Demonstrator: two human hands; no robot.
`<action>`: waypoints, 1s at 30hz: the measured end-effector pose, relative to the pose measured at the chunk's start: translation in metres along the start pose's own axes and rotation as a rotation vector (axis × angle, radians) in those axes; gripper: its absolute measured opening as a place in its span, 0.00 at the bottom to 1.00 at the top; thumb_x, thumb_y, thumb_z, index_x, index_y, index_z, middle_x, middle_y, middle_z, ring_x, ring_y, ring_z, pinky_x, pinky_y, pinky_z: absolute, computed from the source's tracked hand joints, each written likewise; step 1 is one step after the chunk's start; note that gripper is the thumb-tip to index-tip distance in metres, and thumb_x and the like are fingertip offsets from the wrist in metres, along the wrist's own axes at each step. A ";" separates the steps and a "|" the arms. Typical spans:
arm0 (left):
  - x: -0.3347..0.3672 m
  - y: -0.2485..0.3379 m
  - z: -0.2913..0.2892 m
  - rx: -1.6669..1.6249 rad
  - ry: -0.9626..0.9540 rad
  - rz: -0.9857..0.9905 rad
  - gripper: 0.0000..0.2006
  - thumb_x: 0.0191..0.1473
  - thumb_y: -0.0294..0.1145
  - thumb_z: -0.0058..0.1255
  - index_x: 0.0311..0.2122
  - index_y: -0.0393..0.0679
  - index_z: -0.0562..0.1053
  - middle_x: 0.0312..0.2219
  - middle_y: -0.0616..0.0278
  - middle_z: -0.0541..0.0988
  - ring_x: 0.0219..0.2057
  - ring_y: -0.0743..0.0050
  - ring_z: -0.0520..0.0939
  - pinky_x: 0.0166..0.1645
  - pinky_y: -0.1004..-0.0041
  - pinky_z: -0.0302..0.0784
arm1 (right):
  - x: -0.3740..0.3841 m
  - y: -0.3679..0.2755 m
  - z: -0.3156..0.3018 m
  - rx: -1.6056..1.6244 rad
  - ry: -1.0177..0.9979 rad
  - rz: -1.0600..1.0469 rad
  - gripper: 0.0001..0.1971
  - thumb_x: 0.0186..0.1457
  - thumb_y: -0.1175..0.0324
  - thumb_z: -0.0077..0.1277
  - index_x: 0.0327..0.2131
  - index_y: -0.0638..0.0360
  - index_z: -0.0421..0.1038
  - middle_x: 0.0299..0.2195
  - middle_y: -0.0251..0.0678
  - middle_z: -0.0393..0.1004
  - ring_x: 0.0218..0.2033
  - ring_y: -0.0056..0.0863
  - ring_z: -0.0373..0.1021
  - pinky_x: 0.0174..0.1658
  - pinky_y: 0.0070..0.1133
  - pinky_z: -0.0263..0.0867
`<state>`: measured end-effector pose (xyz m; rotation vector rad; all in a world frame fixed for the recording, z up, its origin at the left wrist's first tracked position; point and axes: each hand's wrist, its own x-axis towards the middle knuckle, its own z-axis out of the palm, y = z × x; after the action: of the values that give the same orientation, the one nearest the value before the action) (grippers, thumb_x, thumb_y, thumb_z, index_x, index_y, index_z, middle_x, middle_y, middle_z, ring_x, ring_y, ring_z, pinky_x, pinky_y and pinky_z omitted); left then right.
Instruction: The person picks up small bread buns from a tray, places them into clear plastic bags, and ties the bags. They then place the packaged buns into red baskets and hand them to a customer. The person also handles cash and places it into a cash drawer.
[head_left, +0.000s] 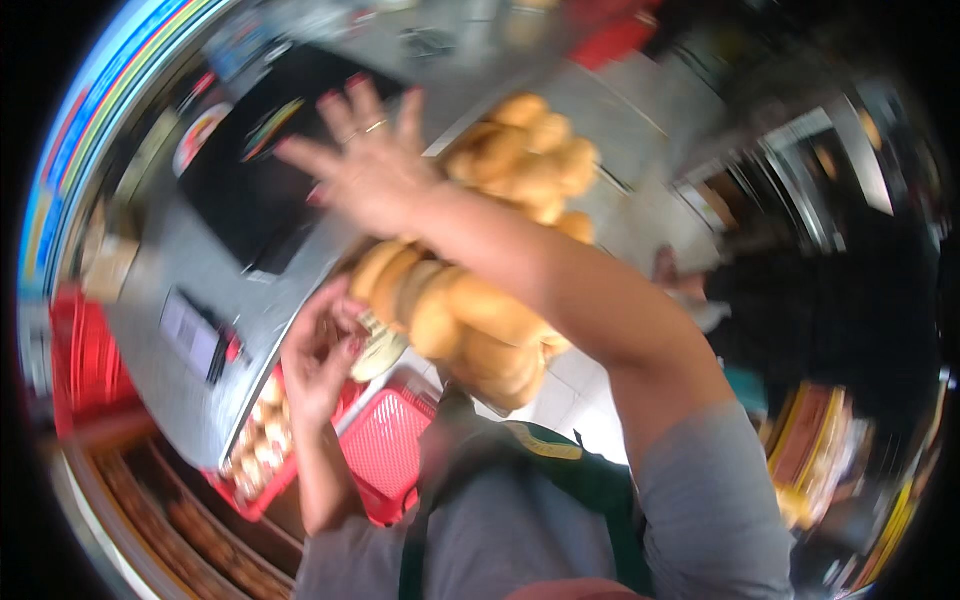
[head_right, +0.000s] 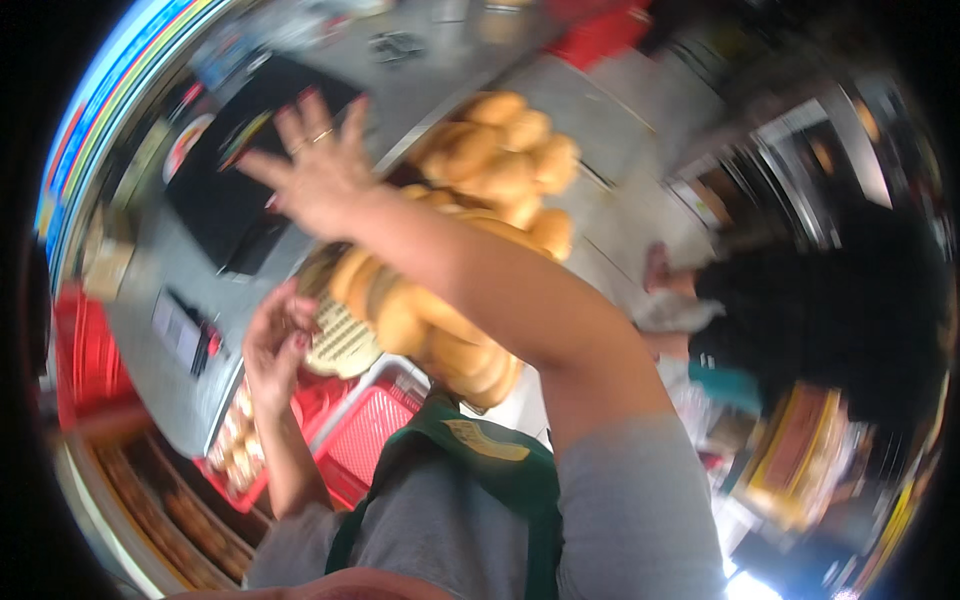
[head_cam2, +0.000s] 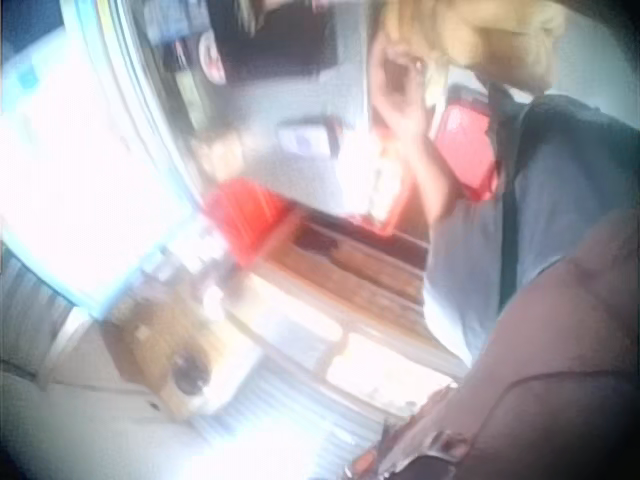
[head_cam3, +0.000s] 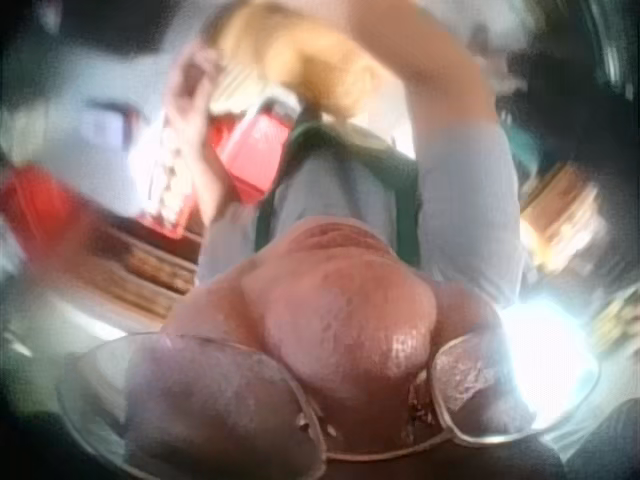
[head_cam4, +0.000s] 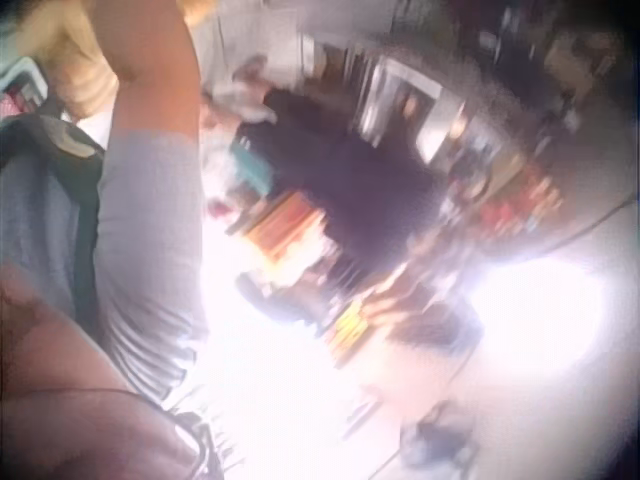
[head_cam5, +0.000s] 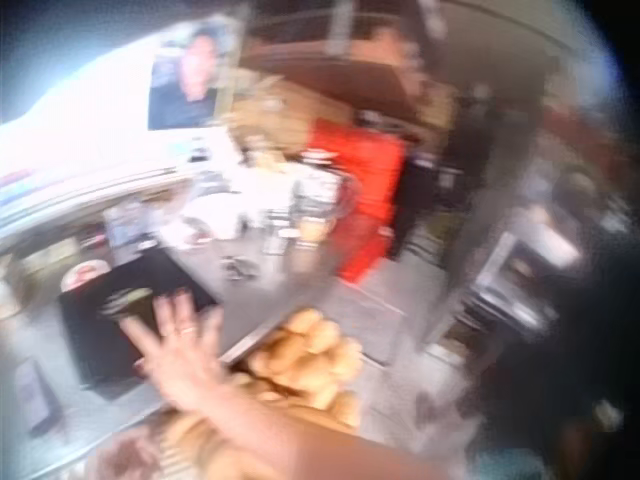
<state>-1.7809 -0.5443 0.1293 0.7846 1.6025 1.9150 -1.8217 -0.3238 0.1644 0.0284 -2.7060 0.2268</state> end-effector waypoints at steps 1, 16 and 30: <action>-0.014 -0.010 0.019 -0.060 -0.054 -0.033 0.33 0.49 0.31 0.60 0.59 0.35 0.61 0.42 0.59 0.75 0.36 0.76 0.76 0.42 0.76 0.72 | -0.023 0.000 -0.016 0.001 0.033 -0.007 0.27 0.59 0.46 0.41 0.62 0.23 0.53 0.67 0.45 0.43 0.68 0.52 0.32 0.59 0.64 0.26; -0.247 -0.038 0.393 0.195 -1.399 -0.179 0.30 0.50 0.24 0.54 0.60 0.41 0.61 0.44 0.56 0.73 0.37 0.76 0.77 0.36 0.78 0.73 | -0.713 -0.137 -0.234 0.397 0.642 1.590 0.26 0.54 0.67 0.51 0.57 0.45 0.59 0.32 0.46 0.75 0.37 0.47 0.72 0.41 0.35 0.68; -0.475 -0.065 0.742 0.544 -2.326 0.494 0.23 0.49 0.28 0.56 0.53 0.46 0.70 0.39 0.51 0.76 0.36 0.60 0.80 0.43 0.66 0.75 | -1.023 -0.262 -0.307 0.178 1.060 2.104 0.27 0.52 0.65 0.54 0.56 0.51 0.60 0.46 0.50 0.71 0.41 0.45 0.72 0.44 0.33 0.67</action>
<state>-0.9171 -0.3616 0.1149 2.2493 0.1609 -0.2267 -0.7501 -0.5465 0.0577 -2.0525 -0.7146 0.6961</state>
